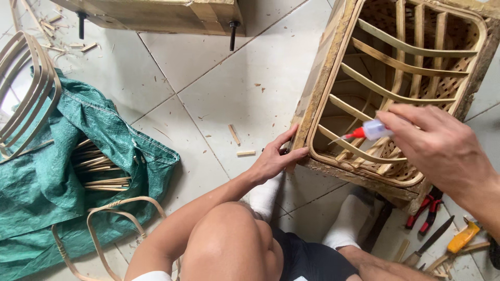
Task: The person inserts thin wooden strips into a rectangular basket frame, secures them with a hammer, and applies glue along the joints. The person works on the basket while sitting on the floor.
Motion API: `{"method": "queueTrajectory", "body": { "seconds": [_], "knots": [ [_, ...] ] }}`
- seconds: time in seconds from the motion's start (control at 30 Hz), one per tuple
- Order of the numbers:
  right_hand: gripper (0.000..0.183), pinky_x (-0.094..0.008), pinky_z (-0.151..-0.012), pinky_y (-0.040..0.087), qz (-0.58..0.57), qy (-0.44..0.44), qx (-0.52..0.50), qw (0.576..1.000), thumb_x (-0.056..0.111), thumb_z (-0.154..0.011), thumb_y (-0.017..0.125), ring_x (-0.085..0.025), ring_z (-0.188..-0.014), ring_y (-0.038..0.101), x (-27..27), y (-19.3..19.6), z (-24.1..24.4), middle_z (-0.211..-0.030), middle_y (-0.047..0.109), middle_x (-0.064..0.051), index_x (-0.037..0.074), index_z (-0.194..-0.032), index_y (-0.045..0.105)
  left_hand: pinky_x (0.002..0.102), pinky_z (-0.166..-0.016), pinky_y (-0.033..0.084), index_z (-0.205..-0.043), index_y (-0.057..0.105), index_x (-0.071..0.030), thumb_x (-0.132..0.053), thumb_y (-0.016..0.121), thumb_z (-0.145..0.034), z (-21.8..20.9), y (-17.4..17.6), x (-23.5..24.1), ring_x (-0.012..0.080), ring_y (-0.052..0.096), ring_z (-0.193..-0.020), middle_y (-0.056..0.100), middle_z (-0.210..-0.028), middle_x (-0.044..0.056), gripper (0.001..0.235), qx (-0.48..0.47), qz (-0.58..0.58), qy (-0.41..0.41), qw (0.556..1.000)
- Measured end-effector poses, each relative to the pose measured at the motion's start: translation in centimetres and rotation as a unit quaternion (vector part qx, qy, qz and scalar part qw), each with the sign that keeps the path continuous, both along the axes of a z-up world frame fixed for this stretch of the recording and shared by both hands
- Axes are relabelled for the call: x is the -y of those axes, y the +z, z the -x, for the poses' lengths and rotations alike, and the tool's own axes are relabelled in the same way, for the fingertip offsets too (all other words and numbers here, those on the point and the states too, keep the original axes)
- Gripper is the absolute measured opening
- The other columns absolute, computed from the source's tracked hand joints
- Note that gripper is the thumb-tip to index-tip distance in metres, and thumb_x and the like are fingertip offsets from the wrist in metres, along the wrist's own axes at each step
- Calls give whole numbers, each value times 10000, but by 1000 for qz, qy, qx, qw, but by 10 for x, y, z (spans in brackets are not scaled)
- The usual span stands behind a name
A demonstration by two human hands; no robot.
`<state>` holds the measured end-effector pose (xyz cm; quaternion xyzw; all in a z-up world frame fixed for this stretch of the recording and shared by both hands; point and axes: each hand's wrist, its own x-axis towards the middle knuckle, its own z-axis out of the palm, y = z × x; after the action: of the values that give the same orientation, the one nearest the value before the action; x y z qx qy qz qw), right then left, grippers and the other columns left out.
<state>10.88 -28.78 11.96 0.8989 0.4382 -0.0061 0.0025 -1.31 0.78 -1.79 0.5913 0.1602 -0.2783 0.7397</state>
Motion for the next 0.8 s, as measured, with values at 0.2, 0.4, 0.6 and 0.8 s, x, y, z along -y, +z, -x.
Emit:
{"method": "queueTrajectory", "body": {
  "seconds": [0.2,0.4,0.6,0.8],
  "knots": [
    [390,-384,-1017,586,-66,119,16,991,66,-930,642,-296,-1125,708,-39,-25,-40,-1297,701,-174,78,-1320,651,343,-1150,450,-1516,484,47,-267,799,-894,-6,-7,1,165,554,-1346,603,-1468,150,764,40,31,67,996],
    [414,-376,-1033,580,-64,152,23,986,55,-899,646,-279,-1176,687,-53,-36,-47,-1298,699,-139,112,-1309,654,367,-1124,485,-1502,477,57,-250,799,-876,-7,-9,1,189,586,-1286,617,-1429,179,768,10,55,75,996],
    [408,-381,-1024,575,-69,156,11,985,66,-865,684,-271,-1167,680,-60,-33,-49,-1272,703,-117,93,-1272,684,354,-1134,473,-1501,476,54,-256,794,-880,-9,-3,-2,183,576,-1306,610,-1435,168,764,11,36,65,997],
    [347,-377,-1012,592,-66,188,42,979,68,-857,709,-253,-1127,706,-64,-38,-57,-1219,737,-110,87,-1202,722,341,-1139,456,-1500,486,62,-263,802,-880,-8,-5,-2,195,565,-1333,610,-1447,174,768,18,38,62,997]
  ]
}}
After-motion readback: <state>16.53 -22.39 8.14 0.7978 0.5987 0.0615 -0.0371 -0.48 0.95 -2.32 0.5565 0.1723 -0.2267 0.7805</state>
